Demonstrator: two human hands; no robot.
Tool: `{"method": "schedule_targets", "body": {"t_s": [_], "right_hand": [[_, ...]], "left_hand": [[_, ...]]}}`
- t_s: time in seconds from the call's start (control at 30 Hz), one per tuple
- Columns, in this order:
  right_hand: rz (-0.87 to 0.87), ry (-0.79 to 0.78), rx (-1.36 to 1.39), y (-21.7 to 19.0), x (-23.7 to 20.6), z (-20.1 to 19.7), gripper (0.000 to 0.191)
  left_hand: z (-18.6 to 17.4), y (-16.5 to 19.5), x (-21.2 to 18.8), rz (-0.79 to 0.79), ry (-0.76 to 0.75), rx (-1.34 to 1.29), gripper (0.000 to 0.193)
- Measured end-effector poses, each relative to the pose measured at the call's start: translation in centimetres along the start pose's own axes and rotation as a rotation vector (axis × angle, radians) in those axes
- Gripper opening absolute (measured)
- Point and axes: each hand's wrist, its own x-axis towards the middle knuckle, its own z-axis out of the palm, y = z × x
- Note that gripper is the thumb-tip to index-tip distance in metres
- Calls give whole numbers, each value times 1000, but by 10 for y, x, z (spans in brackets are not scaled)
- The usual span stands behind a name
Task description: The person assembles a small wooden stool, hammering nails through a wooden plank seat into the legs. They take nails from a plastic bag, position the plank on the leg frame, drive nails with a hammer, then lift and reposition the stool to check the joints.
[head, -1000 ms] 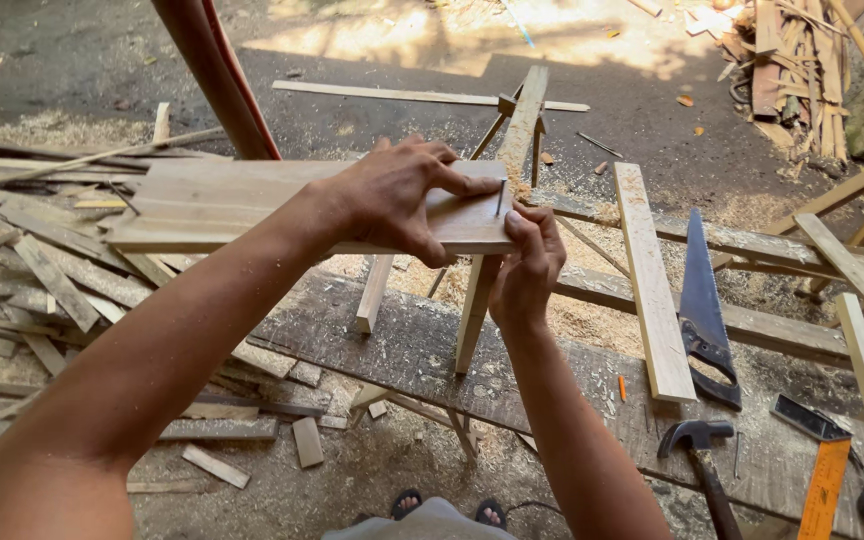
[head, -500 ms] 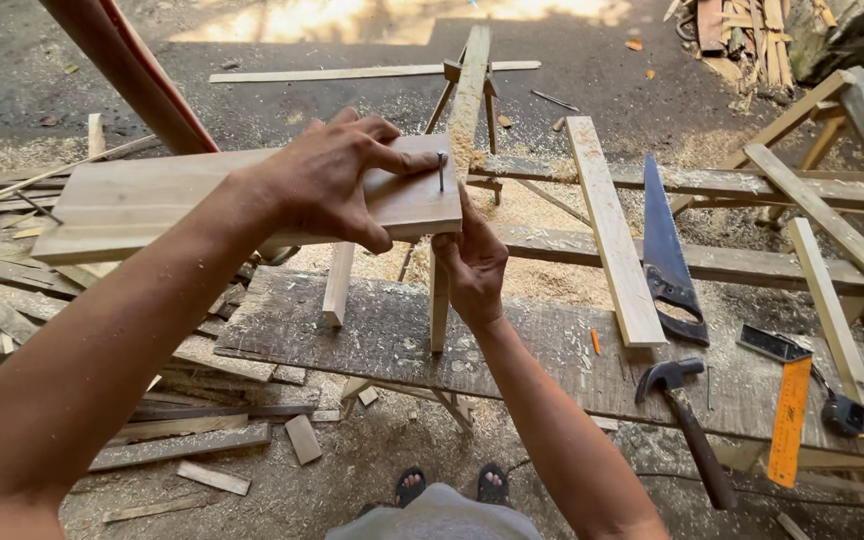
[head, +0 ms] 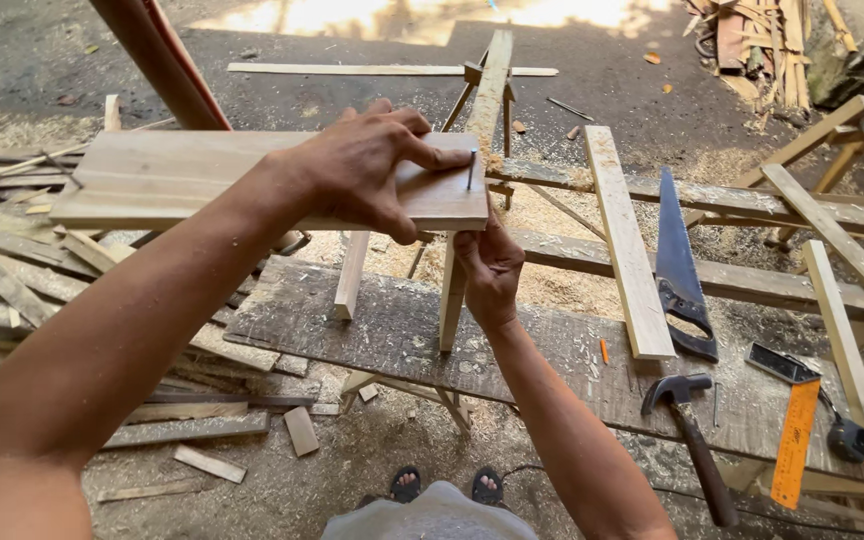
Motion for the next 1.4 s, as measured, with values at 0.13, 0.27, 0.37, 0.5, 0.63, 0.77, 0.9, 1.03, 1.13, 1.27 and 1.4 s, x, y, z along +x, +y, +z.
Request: {"method": "schedule_targets", "body": {"t_s": [0.13,0.27,0.37,0.5,0.63,0.77,0.9,1.03,1.13,1.27,1.4], "right_hand": [[1,-6,45,0,-2,-1,50],[-14,0,12,2,-2,-1,44],[-3,12,15,4,-1,0,44],[-5,18,6,7,0,2,43],[-56,18,-29,7,0,5,38],[-47,10,-48,1,0,5,40],[-32,7,56,-10,10,0,51],[81,89,225,-26,31,-8,38],[227,97,112,-38,45,-12,20],[315,157,135,-48,47,-9,15],[296,216,203,-49,43,-5,12]], "left_hand": [[3,-3,0,13,4,11,99],[5,-5,0,-8,1,23,99],[6,-7,-1,1,27,12,99],[5,-9,-4,3,34,5,99],[4,-8,-7,-15,26,-9,99],[2,-5,-7,-18,25,24,102],[0,-3,-6,-4,24,23,101],[-1,-2,-4,-12,5,29,100],[-3,0,-1,4,12,72,100],[-4,5,1,4,-5,46,101],[-6,5,3,3,-14,25,103]]}}
